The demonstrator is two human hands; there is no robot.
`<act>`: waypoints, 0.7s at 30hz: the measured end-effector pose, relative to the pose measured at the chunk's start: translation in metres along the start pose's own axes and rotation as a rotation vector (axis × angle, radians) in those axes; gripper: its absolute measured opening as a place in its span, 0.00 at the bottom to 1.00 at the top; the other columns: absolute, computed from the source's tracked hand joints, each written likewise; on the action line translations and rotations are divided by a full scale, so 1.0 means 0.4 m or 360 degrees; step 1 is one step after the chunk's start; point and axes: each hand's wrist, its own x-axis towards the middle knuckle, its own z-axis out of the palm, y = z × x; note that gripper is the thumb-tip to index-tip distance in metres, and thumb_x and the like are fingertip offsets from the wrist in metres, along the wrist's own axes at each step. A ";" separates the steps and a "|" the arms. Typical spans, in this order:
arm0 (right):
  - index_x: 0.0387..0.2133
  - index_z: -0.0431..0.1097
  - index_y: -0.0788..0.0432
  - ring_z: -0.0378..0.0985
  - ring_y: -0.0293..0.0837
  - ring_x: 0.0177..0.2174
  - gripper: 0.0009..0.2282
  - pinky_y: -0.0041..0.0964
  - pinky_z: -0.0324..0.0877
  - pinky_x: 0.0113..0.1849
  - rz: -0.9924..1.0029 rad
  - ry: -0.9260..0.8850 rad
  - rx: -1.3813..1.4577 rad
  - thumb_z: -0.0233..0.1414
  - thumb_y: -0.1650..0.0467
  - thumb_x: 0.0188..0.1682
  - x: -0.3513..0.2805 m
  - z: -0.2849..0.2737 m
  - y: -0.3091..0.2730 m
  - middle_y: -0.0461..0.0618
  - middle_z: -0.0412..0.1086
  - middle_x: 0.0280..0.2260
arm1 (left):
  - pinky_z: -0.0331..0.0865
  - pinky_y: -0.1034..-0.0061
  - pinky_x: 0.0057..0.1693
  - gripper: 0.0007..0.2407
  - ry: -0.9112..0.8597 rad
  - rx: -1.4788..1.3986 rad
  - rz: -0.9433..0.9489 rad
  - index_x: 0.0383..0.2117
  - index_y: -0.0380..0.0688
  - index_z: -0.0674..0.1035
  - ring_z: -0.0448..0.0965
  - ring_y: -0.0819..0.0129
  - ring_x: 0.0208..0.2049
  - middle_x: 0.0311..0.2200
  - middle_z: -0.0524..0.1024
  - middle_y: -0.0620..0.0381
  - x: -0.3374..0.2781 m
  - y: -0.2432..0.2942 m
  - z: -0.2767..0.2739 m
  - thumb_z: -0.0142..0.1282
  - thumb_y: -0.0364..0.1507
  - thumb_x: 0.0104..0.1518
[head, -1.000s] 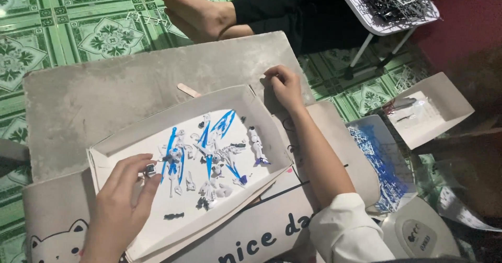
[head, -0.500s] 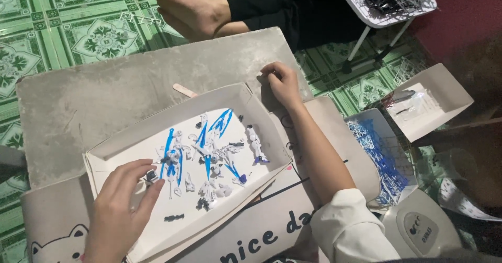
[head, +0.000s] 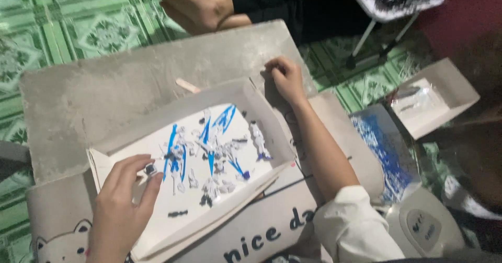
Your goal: The person assembles small white and blue action figure parts from a box on their lap. They pick up individual pieces, connect them by hand, and hold the assembled figures.
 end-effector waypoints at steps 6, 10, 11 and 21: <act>0.26 0.71 0.65 0.72 0.39 0.24 0.11 0.26 0.67 0.30 0.0053 -0.0006 0.0056 0.41 0.81 0.34 -0.004 -0.002 -0.016 0.49 0.71 0.24 | 0.70 0.73 0.40 0.11 0.0004 0.0009 -0.0101 0.39 0.37 0.75 0.76 0.64 0.32 0.36 0.76 0.51 0.001 0.003 -0.002 0.55 0.25 0.49; 0.26 0.71 0.64 0.71 0.38 0.25 0.11 0.25 0.66 0.30 0.0083 0.0001 0.0015 0.41 0.81 0.34 -0.006 -0.004 -0.025 0.49 0.72 0.25 | 0.70 0.74 0.37 0.10 -0.0047 0.0089 -0.0090 0.37 0.37 0.75 0.78 0.65 0.30 0.34 0.78 0.52 -0.004 -0.008 0.003 0.55 0.26 0.50; 0.26 0.71 0.65 0.70 0.38 0.24 0.11 0.26 0.66 0.29 0.0060 -0.0010 0.0008 0.41 0.81 0.34 -0.005 -0.005 -0.023 0.50 0.72 0.26 | 0.70 0.74 0.36 0.10 -0.0091 0.0096 -0.0147 0.37 0.39 0.75 0.78 0.67 0.30 0.32 0.78 0.55 -0.003 -0.008 0.004 0.55 0.27 0.50; 0.25 0.72 0.65 0.69 0.37 0.23 0.11 0.25 0.65 0.28 0.0051 -0.0005 0.0002 0.41 0.81 0.33 -0.005 -0.003 -0.027 0.49 0.72 0.24 | 0.70 0.75 0.37 0.11 -0.0070 0.0015 -0.0111 0.37 0.37 0.75 0.78 0.68 0.31 0.32 0.78 0.55 -0.003 -0.002 0.000 0.55 0.25 0.48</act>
